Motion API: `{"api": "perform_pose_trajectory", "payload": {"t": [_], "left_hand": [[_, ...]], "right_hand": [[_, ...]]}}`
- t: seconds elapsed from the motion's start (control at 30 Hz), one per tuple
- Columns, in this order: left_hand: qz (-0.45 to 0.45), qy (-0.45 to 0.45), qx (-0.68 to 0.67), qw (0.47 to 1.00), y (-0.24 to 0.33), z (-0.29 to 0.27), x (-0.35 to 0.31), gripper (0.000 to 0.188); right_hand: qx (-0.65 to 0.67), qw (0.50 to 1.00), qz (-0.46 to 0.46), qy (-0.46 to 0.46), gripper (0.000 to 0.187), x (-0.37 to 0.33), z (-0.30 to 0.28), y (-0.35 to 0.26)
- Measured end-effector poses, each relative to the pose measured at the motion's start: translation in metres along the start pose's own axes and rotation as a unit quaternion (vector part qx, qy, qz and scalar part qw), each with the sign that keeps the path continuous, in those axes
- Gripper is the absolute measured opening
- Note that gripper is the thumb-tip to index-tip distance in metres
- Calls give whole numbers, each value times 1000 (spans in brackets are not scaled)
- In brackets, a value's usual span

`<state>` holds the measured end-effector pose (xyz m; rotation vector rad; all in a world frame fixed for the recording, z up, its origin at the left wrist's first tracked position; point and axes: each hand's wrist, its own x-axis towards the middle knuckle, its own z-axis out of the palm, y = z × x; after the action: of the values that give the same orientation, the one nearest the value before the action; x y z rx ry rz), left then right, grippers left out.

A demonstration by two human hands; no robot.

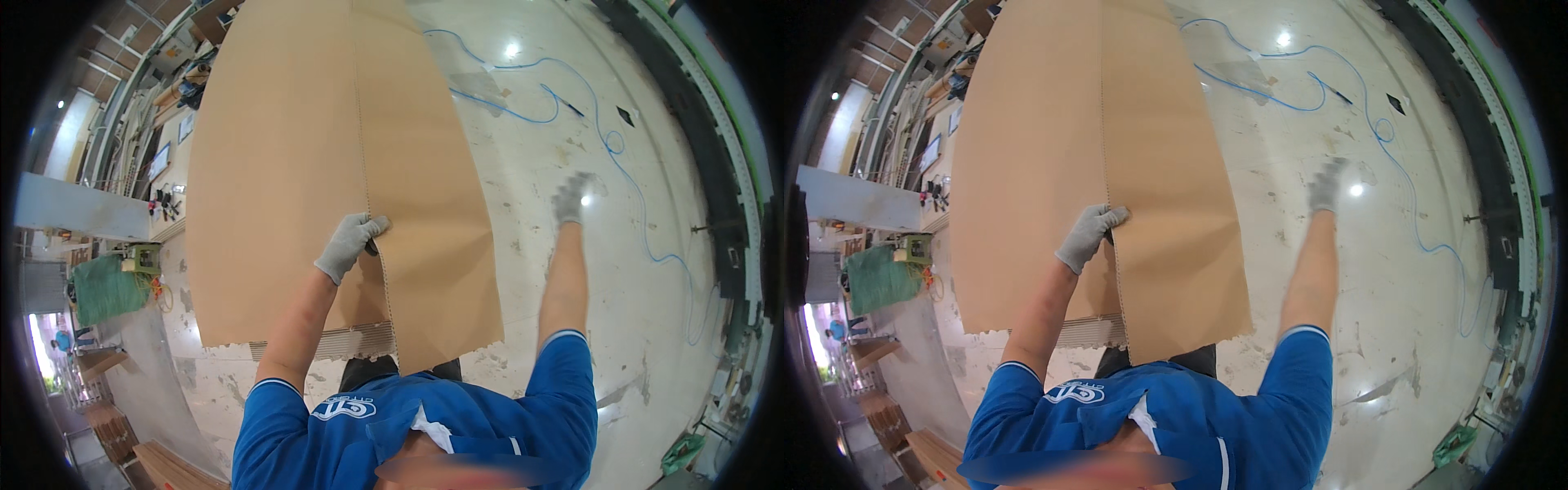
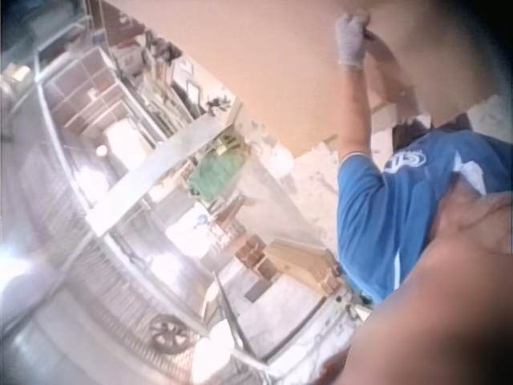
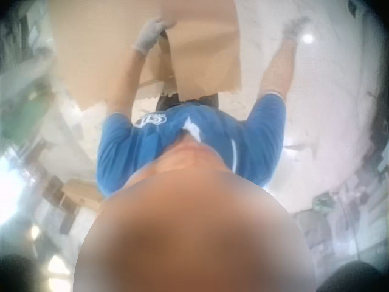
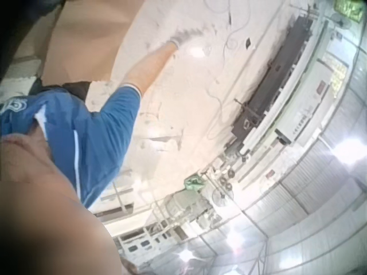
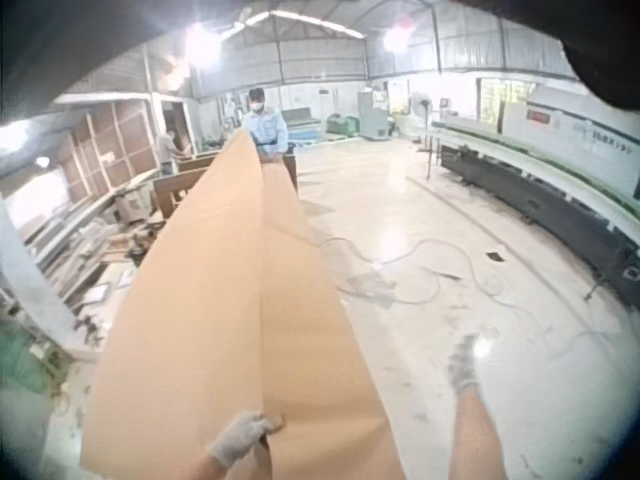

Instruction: The person picks up and folds large corrugated cardboard sheets, then carries them across the room. They place a sheet on a table and smooth it with both hands. The person continues to fold and stack cardboard pieces on the floor.

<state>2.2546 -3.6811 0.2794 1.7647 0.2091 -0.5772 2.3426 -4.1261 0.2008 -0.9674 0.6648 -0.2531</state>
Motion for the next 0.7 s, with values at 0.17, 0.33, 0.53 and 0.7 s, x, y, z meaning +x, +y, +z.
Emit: {"api": "perform_pose_trajectory", "payload": {"t": [0.17,0.33,0.53,0.7], "left_hand": [[38,30,-34,998,17,8,-9,33],[107,-9,-38,994,18,9,-15,38],[350,53,-13,935,11,17,19,40],[329,-29,338,881,33,0,63,38]], "right_hand": [[-532,741,-256,-319,70,-48,145,93],[-440,789,-352,-245,69,-51,96,55],[-530,745,-250,-319,70,-104,72,90],[-495,757,-239,-353,70,-100,71,89]]}}
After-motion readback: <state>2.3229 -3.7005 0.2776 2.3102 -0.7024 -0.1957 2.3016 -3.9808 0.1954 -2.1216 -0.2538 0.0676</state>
